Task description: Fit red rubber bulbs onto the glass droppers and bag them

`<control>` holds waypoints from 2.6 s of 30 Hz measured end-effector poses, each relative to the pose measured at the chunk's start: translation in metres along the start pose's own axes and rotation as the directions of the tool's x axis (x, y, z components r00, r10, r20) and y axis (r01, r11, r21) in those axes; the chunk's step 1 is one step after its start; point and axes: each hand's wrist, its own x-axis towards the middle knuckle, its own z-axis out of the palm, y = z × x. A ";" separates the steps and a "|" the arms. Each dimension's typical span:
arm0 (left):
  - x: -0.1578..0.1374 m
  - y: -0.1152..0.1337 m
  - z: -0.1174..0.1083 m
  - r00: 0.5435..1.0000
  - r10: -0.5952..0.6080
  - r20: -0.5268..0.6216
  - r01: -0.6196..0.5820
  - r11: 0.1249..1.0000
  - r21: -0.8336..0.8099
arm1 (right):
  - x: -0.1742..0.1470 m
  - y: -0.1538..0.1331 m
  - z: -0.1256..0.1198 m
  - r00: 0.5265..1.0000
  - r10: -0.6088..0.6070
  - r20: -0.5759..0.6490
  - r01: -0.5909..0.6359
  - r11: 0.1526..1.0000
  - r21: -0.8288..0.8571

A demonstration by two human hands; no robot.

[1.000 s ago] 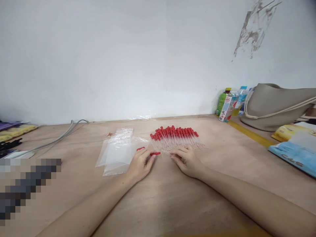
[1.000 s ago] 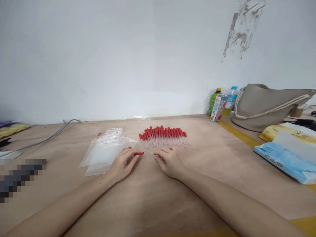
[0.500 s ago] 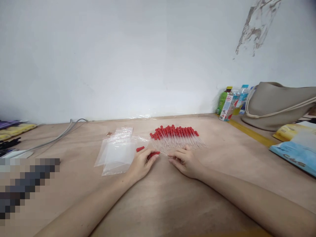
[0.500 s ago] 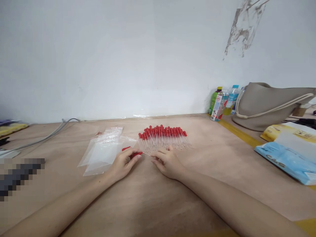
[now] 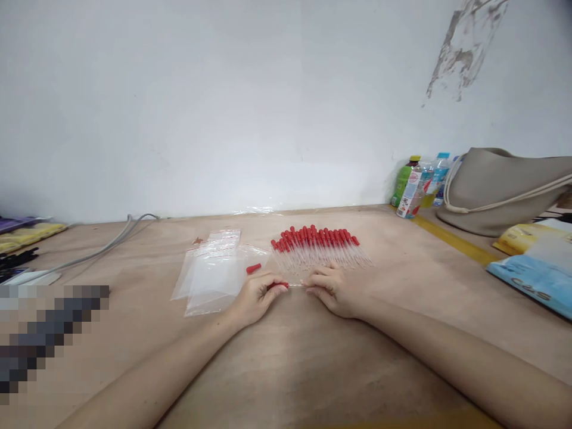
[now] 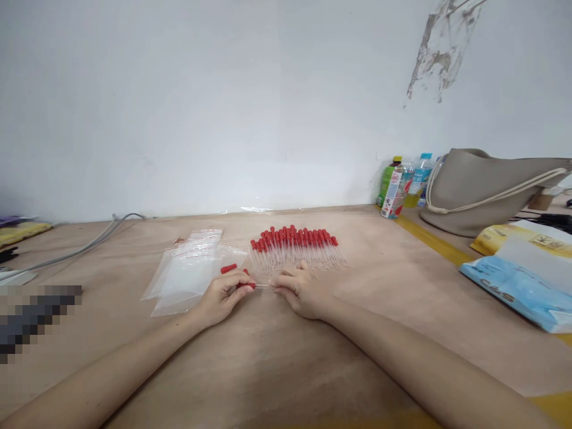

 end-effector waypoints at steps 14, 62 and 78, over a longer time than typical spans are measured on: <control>-0.002 0.001 0.001 0.993 0.069 0.095 -0.083 0.986 0.147 | 0.004 -0.009 0.003 0.999 -0.029 -0.035 0.024 0.989 -0.143; 0.000 -0.048 -0.023 0.962 -0.191 -0.196 0.268 0.810 0.522 | 0.042 0.030 0.000 0.826 0.530 -0.191 -0.559 0.814 -0.159; -0.002 -0.047 -0.021 0.960 -0.154 -0.235 0.258 0.815 0.519 | 0.083 -0.024 0.052 0.880 0.471 -0.061 -0.475 0.867 -0.149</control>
